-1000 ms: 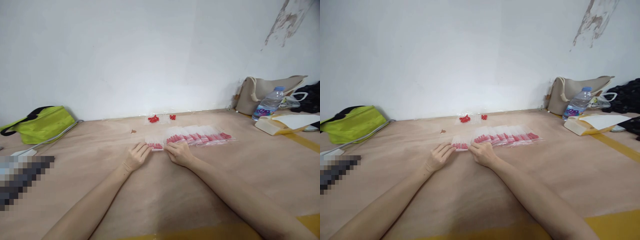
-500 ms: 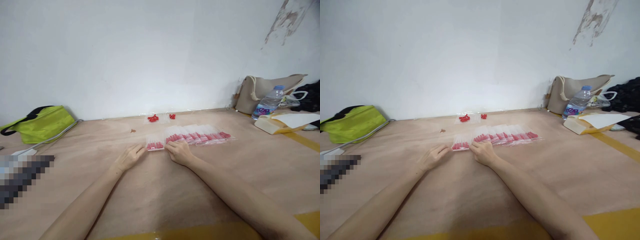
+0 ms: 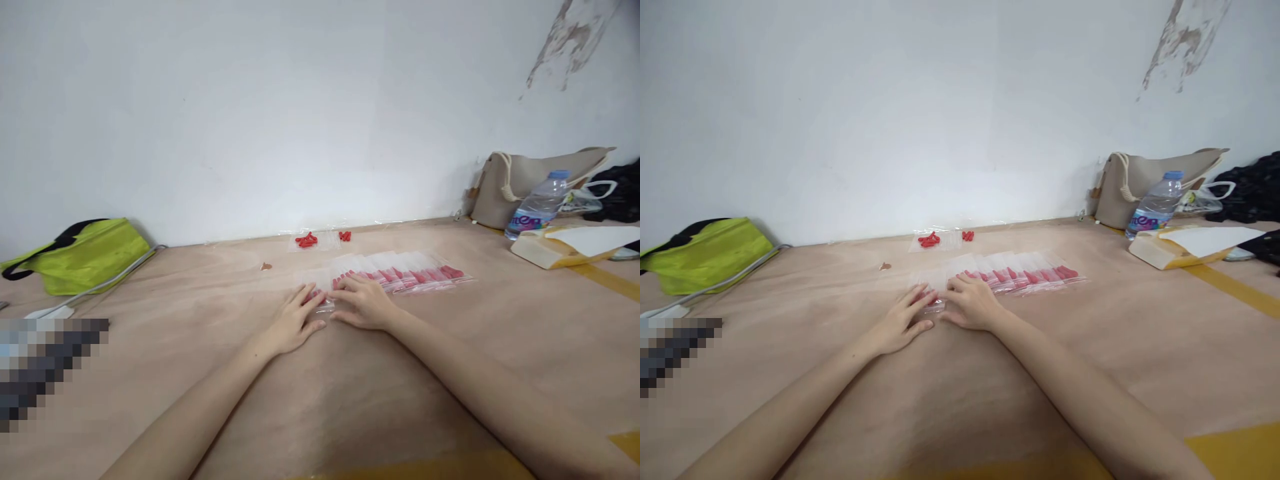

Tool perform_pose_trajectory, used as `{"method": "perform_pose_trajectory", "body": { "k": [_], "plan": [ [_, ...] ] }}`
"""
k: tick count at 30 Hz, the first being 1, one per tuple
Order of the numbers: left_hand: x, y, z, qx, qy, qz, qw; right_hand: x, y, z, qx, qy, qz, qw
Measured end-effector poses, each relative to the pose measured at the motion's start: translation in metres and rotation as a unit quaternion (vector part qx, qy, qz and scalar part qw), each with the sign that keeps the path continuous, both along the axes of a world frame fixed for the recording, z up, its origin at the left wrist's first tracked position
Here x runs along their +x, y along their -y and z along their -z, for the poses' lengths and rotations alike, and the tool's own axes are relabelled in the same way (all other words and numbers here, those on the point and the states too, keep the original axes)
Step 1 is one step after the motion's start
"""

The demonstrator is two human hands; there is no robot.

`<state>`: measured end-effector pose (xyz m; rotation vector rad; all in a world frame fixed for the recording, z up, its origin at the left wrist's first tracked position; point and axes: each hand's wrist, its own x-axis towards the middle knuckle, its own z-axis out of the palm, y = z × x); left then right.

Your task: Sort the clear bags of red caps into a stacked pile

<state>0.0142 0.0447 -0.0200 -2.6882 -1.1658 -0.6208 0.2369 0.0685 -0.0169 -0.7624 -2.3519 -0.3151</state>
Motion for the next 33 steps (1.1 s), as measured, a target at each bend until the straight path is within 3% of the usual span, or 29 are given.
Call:
{"method": "perform_pose_trajectory", "body": {
  "k": [3,6,9,13,17,21,25,30,33],
  "plan": [
    [-0.004,-0.004,0.004,-0.019,-0.028,-0.015,0.999,0.019,-0.009,-0.009,-0.038,-0.071,0.114,0.990],
    [-0.020,-0.009,0.000,-0.015,-0.021,-0.053,0.998,0.034,-0.021,-0.016,-0.112,-0.101,0.299,0.942],
    [-0.039,-0.011,-0.008,-0.009,-0.027,-0.092,0.995,0.038,-0.026,-0.018,-0.200,-0.079,0.367,0.905],
    [-0.057,-0.011,-0.016,0.005,-0.026,-0.128,0.991,0.031,-0.022,-0.017,-0.231,-0.060,0.322,0.916],
    [-0.048,-0.009,-0.014,0.100,0.004,-0.141,0.985,0.024,-0.013,-0.015,-0.197,-0.029,0.243,0.949],
    [-0.016,-0.007,-0.009,0.096,0.035,-0.080,0.992,0.021,-0.010,-0.011,-0.161,-0.002,0.205,0.965],
    [0.010,-0.022,-0.004,0.079,-0.014,-0.023,0.997,0.021,-0.012,-0.002,-0.125,-0.029,0.185,0.974],
    [0.023,-0.046,0.002,0.118,-0.048,0.003,0.992,0.030,-0.018,0.008,-0.035,-0.015,0.139,0.990],
    [0.027,-0.046,0.004,0.118,-0.026,0.012,0.993,0.032,-0.021,0.012,-0.033,-0.042,0.126,0.991]
  ]
}}
